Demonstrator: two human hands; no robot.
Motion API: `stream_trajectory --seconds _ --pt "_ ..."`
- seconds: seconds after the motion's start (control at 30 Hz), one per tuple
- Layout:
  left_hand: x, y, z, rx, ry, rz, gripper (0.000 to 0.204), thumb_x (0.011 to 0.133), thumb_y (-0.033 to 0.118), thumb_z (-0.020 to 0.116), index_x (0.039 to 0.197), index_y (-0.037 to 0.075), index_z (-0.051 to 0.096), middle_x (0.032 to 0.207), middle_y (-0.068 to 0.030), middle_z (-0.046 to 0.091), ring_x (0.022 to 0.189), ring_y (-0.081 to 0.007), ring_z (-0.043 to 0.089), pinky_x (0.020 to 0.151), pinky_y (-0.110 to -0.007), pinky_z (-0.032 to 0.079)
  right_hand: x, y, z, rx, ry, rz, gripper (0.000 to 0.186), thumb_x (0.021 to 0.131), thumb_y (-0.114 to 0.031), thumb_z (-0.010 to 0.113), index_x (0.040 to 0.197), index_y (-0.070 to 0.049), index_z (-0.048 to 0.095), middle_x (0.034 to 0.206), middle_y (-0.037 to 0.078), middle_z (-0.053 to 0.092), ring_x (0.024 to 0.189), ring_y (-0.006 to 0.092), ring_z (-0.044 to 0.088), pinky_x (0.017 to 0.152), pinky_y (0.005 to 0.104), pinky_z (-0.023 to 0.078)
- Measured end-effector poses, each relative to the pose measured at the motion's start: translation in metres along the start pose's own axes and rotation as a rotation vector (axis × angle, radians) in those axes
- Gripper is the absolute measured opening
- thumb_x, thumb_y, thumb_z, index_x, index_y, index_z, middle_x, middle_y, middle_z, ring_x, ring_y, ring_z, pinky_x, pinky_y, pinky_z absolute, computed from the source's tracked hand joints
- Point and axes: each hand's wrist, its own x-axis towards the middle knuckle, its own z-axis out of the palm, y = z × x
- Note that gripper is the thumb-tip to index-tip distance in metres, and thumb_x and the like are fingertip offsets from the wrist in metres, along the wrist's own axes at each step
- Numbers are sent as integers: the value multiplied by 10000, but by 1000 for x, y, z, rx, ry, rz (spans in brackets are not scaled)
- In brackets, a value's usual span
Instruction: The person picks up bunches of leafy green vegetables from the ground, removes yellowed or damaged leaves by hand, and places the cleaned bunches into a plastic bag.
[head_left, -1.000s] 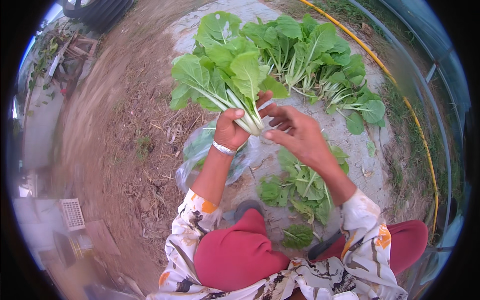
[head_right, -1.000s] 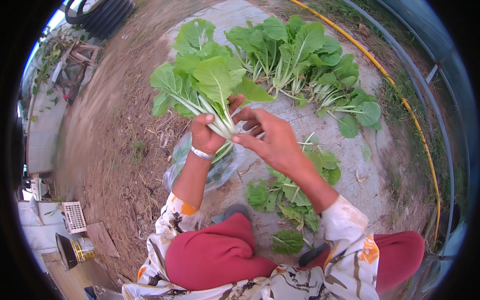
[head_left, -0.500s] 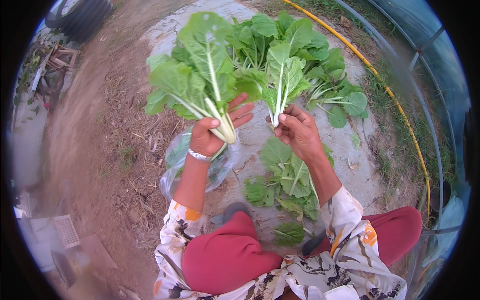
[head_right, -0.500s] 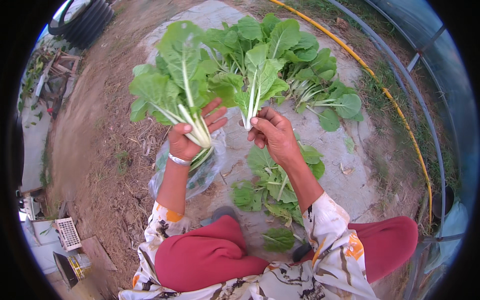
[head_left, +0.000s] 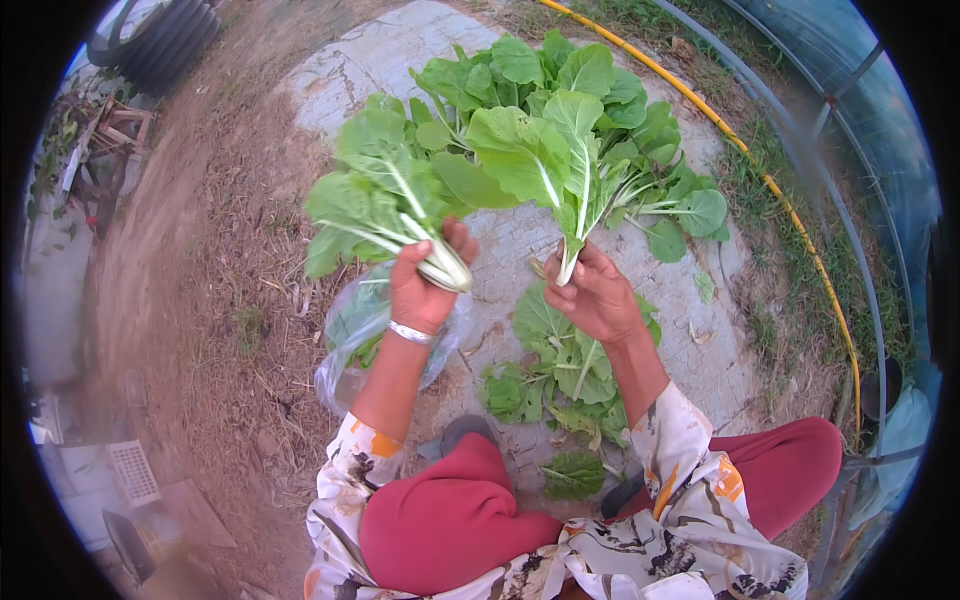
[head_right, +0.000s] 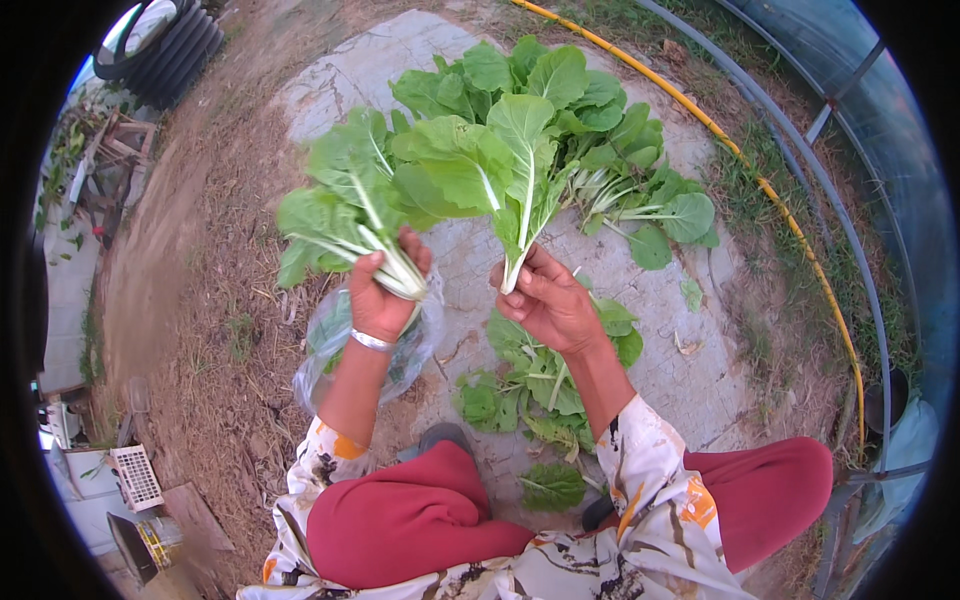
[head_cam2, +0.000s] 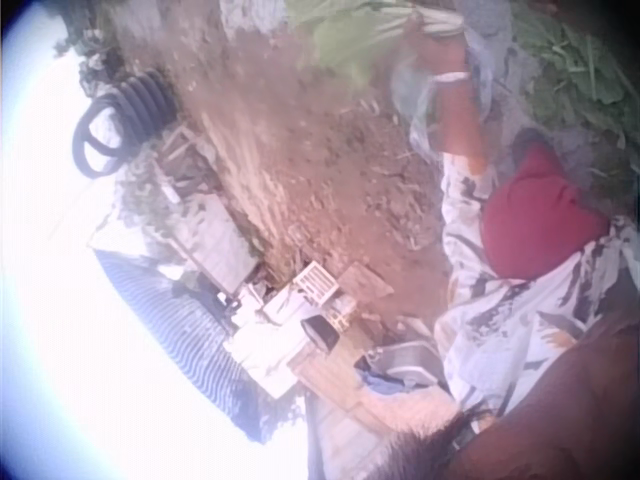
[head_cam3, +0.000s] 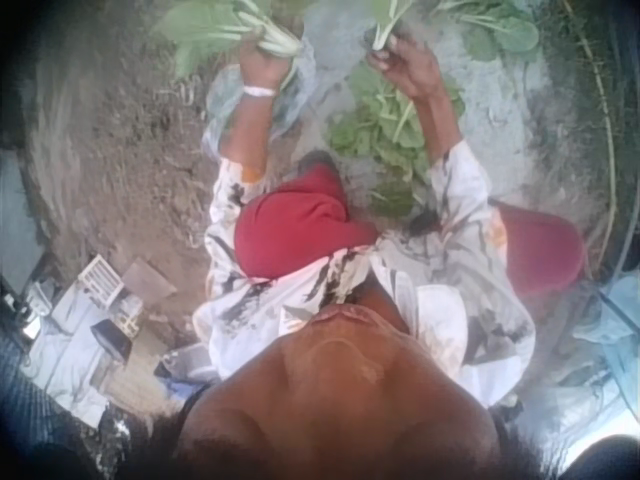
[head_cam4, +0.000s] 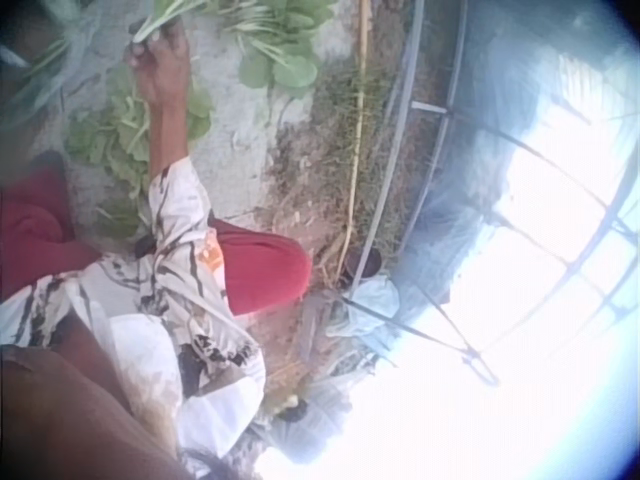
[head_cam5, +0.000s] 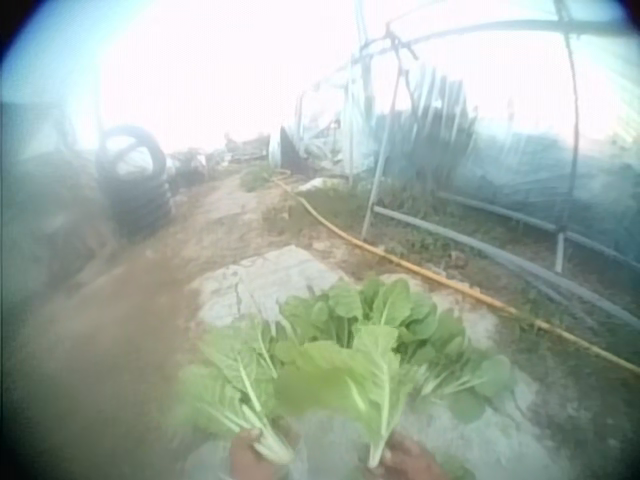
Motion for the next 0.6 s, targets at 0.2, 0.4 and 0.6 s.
stream_trajectory --seconds 0.2,0.4,0.6 --pt "-3 -29 6 321 -205 -329 681 752 132 653 1349 -25 365 1346 -204 458 1222 -317 492 1016 -441 433 3 11 -3 32 -23 237 242 933 -115 544 1166 -55 528 964 62 558 650 74 398 567 219 358" --pt "-3 -31 11 512 -421 -299 670 757 123 661 1344 -28 376 1337 -214 473 1258 -339 452 1014 -433 435 4 10 2 -131 165 396 242 933 -128 556 1154 -35 525 920 18 549 612 61 363 539 200 338" --pt "-3 -23 -2 730 -309 -178 486 780 37 648 1241 -19 507 1285 -202 535 1191 -298 519 1020 -427 411 11 14 13 -370 340 381 230 906 -135 594 1109 -38 545 818 -5 521 608 73 425 524 209 359"
